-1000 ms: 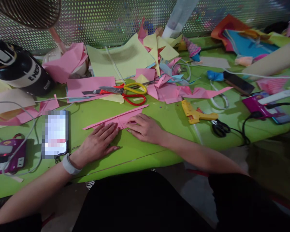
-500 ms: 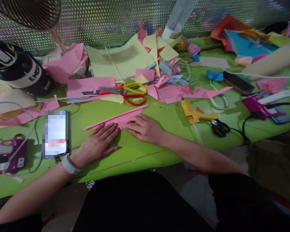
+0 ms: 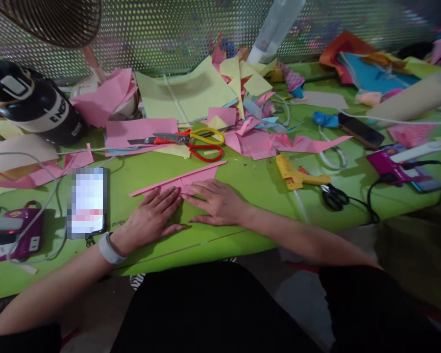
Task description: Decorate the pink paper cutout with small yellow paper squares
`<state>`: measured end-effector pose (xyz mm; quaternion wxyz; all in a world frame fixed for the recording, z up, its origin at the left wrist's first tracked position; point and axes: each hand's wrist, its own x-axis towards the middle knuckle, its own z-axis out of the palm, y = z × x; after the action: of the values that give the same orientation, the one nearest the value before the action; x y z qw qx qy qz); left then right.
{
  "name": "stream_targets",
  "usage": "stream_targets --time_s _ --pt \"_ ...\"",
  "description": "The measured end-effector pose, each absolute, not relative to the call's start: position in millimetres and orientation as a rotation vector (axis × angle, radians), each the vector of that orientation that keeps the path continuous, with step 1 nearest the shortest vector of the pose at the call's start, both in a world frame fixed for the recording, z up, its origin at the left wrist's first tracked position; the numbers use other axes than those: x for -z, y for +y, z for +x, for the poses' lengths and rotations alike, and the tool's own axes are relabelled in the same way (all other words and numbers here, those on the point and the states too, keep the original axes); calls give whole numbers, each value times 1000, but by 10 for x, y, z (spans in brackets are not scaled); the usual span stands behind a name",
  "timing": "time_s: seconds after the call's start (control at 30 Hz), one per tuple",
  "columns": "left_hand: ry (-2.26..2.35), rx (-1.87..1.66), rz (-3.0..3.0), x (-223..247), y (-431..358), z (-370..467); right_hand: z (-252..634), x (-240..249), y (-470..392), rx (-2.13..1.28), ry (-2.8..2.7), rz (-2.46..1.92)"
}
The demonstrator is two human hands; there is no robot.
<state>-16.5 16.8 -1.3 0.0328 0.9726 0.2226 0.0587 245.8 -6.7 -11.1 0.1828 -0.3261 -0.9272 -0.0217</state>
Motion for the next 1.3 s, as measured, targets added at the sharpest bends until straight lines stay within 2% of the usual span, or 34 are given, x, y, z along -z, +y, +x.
stream_targets --time_s 0.13,0.57,0.77,0.9,1.0,1.07,1.17,1.3 --pt "694 -128 3008 12 160 -163 2446 123 -60 13 -2666 -941" --pt "674 -99 3065 -47 133 -300 2434 89 -49 156 -2668 -965" --pt "669 -114 3050 -66 131 -462 2445 132 -59 45 -2642 -984" --pt "666 -123 3035 -63 124 -478 2428 -57 -21 -221 -2558 -1086" --pt "660 -119 3022 -69 127 -465 2351 -302 108 -550 -2350 -1471" --pt "666 -120 3008 -66 130 -464 2268 -414 245 -967 -2252 -1689" --pt "679 -109 3008 -50 130 -471 2121 -458 455 -1556 -2152 -1723" --pt "674 -106 3013 -38 126 -476 1958 -482 581 -1709 -2165 -1683"
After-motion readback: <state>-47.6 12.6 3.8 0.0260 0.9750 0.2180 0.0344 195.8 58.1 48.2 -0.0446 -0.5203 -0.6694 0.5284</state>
